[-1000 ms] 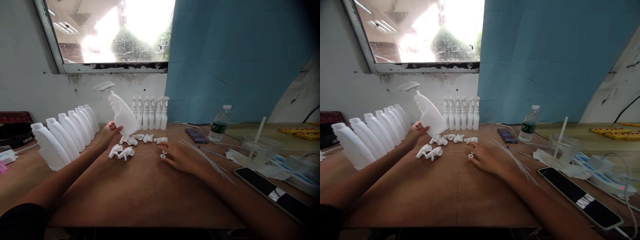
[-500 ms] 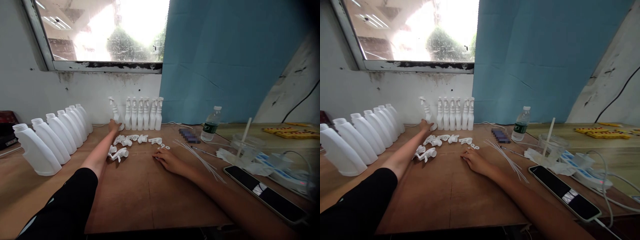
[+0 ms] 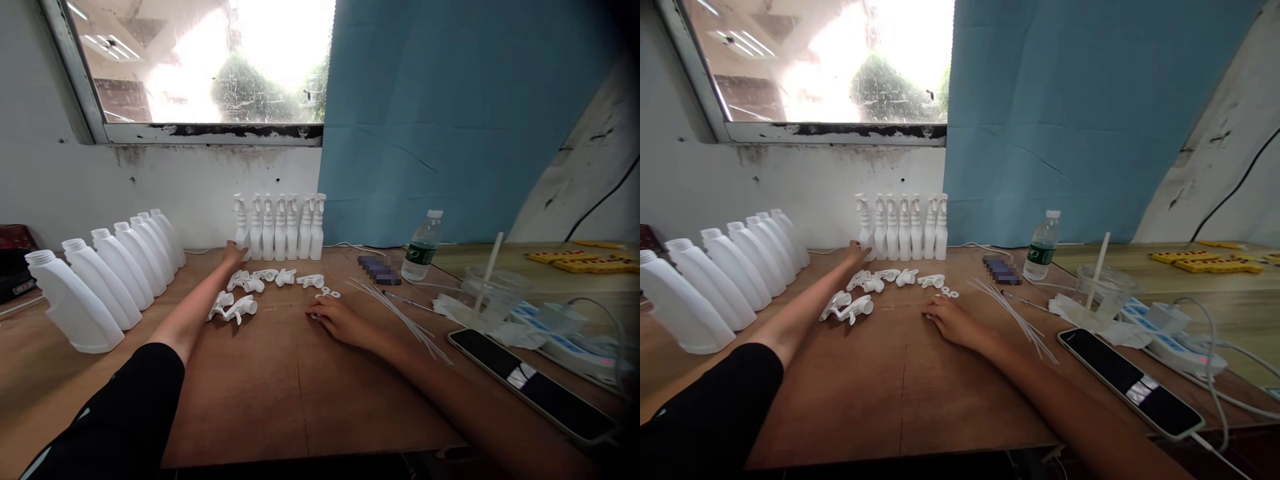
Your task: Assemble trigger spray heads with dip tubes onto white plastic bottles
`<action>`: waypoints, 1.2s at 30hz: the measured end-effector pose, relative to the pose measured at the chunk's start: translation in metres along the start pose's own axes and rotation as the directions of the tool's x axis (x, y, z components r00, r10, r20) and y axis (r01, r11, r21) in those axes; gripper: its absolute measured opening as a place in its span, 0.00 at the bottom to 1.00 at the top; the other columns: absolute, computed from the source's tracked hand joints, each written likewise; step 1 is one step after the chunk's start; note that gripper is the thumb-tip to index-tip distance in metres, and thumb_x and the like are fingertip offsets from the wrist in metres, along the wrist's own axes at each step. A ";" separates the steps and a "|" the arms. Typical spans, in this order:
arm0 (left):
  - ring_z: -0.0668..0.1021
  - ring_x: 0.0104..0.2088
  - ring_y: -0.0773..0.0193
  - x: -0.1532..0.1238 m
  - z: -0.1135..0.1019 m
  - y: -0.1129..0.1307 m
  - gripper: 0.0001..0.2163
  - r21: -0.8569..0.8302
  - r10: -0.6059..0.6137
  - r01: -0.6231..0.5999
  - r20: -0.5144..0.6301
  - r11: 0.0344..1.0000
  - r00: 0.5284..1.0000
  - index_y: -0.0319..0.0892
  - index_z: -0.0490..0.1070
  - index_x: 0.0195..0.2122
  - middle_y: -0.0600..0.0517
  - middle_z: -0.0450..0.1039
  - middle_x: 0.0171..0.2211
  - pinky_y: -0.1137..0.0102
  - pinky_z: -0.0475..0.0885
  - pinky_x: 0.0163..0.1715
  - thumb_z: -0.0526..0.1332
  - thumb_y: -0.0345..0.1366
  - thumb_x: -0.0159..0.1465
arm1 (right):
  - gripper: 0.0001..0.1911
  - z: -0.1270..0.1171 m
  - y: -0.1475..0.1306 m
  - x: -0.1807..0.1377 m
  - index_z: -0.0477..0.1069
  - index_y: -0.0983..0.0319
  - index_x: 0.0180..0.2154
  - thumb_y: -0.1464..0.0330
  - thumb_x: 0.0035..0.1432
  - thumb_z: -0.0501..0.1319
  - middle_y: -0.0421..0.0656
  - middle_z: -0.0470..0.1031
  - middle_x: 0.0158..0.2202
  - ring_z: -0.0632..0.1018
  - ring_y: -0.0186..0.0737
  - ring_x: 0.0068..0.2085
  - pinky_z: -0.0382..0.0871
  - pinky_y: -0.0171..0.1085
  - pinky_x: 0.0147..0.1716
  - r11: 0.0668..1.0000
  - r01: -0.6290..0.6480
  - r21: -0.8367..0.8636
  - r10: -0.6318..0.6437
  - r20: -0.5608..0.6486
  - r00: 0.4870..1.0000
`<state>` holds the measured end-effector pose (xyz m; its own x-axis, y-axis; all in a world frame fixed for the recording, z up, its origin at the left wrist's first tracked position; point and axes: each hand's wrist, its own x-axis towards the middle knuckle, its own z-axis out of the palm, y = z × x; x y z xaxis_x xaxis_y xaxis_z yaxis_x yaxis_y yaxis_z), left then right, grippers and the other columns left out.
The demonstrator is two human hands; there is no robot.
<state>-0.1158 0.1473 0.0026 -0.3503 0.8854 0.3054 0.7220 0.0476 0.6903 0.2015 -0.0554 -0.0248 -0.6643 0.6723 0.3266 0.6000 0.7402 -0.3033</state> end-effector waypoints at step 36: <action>0.75 0.39 0.64 -0.244 -0.046 0.018 0.27 -0.531 0.655 -0.417 0.413 0.738 0.633 0.46 0.63 0.53 0.53 0.74 0.43 0.69 0.71 0.40 0.70 0.38 0.53 | 0.13 0.007 -0.042 0.001 0.73 0.56 0.47 0.70 0.66 0.53 0.46 0.77 0.43 0.78 0.41 0.43 0.74 0.40 0.41 0.953 0.268 0.137 -0.196 -0.395 0.897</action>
<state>-0.0448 -0.0891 -0.0289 0.4970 0.7827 0.3746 0.3622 -0.5794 0.7302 0.1727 -0.0859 -0.0181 -0.5375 0.4607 0.7063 0.3325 0.8855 -0.3245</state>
